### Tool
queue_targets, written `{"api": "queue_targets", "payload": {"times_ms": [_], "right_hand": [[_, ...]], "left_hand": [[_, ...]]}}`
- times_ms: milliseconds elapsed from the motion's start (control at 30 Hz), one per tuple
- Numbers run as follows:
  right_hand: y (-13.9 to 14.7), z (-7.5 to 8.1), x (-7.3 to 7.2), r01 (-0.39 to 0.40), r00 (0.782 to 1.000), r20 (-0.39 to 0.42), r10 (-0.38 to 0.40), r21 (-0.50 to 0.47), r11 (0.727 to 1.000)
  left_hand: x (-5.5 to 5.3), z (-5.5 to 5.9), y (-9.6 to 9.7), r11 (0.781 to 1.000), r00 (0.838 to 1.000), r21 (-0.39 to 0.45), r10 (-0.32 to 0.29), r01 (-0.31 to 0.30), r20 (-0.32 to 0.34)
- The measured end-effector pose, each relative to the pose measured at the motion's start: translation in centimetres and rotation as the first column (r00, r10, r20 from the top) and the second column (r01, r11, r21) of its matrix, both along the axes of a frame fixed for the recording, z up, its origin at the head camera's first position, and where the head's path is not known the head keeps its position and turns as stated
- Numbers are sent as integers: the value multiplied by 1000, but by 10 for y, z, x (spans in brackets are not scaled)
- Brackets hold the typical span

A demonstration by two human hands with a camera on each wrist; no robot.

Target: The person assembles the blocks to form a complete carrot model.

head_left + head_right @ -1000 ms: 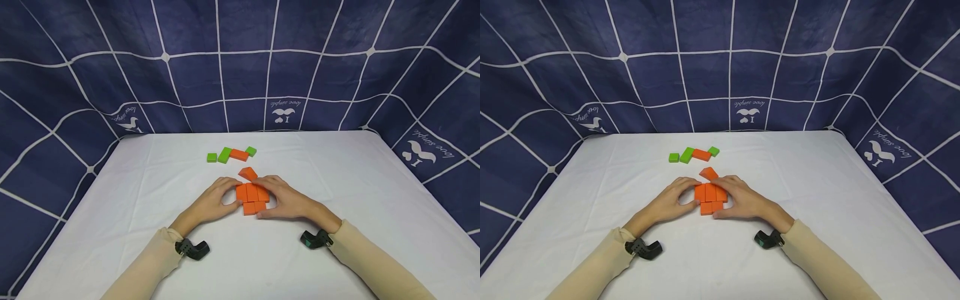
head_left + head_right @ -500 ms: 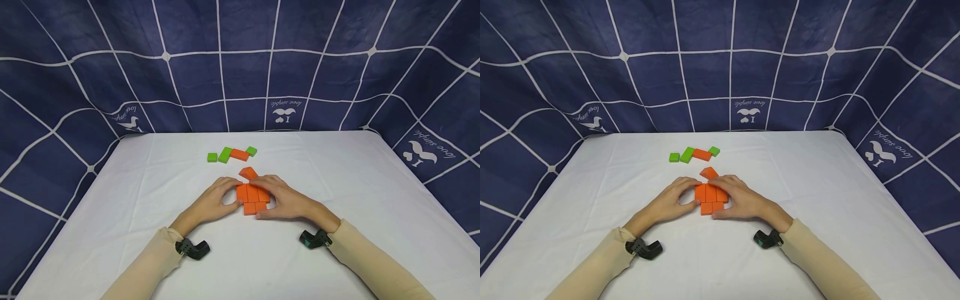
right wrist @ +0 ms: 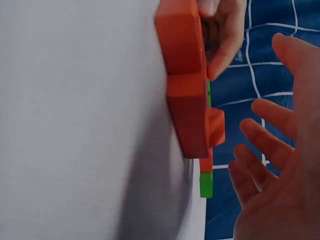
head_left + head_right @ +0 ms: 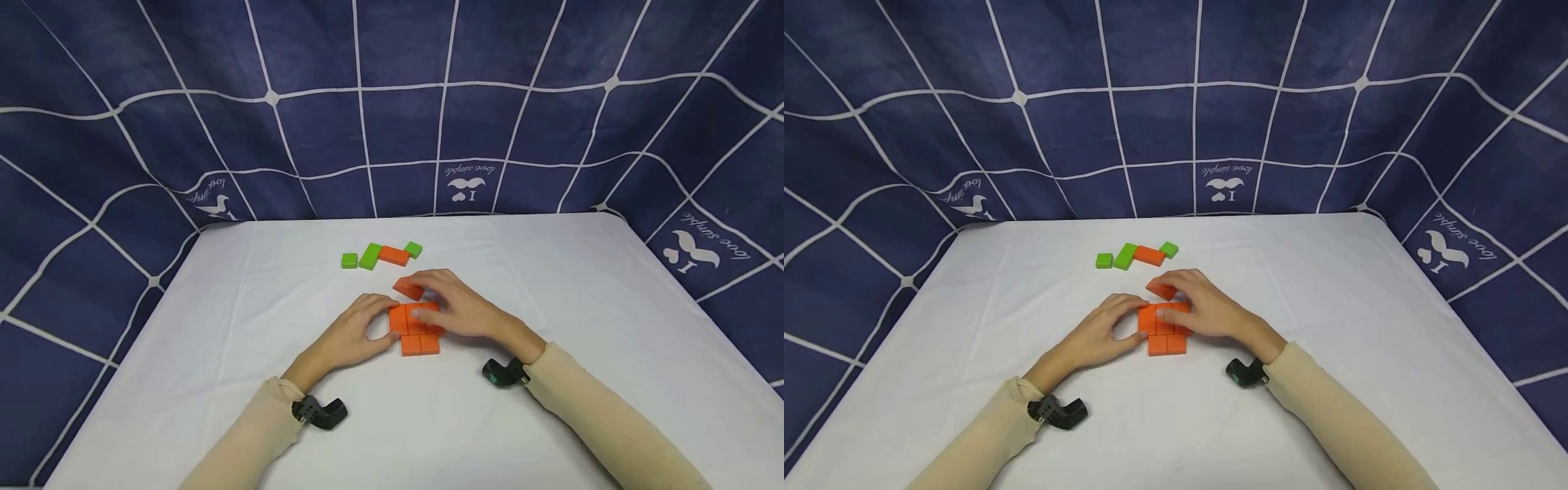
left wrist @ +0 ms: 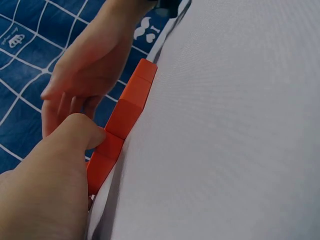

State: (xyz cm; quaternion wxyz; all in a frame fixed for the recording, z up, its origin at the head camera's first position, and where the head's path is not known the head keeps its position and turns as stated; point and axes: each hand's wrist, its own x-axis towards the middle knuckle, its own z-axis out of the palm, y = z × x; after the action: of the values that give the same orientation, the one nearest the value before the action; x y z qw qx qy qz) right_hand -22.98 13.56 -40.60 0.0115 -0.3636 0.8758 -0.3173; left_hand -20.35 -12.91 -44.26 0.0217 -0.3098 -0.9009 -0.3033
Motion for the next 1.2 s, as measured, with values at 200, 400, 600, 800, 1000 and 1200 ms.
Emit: {"api": "queue_targets", "payload": {"times_ms": [200,400,600,800,1000,1200], "right_hand": [[-6,16,-18,65,998,5,-65,21,998],[-20,27,-42,121,993,-2,-121,69,990],[-29,21,-66,133,991,-39,-129,160,978],[-30,10,-74,139,990,-56,-129,219,966],[-29,8,-73,173,984,-76,-159,244,954],[-29,14,-79,192,979,-123,-165,261,946]], "left_hand": [[3,-3,2,1000,1000,6,0,0,-25],[4,-4,2,1000,999,8,10,-10,-51],[3,-3,-1,1000,998,0,12,-12,-62],[6,-4,0,1000,999,-4,13,-13,-30],[7,-6,-1,1000,999,-1,8,-8,-33],[1,-2,-1,1000,999,12,-3,4,-48]]}}
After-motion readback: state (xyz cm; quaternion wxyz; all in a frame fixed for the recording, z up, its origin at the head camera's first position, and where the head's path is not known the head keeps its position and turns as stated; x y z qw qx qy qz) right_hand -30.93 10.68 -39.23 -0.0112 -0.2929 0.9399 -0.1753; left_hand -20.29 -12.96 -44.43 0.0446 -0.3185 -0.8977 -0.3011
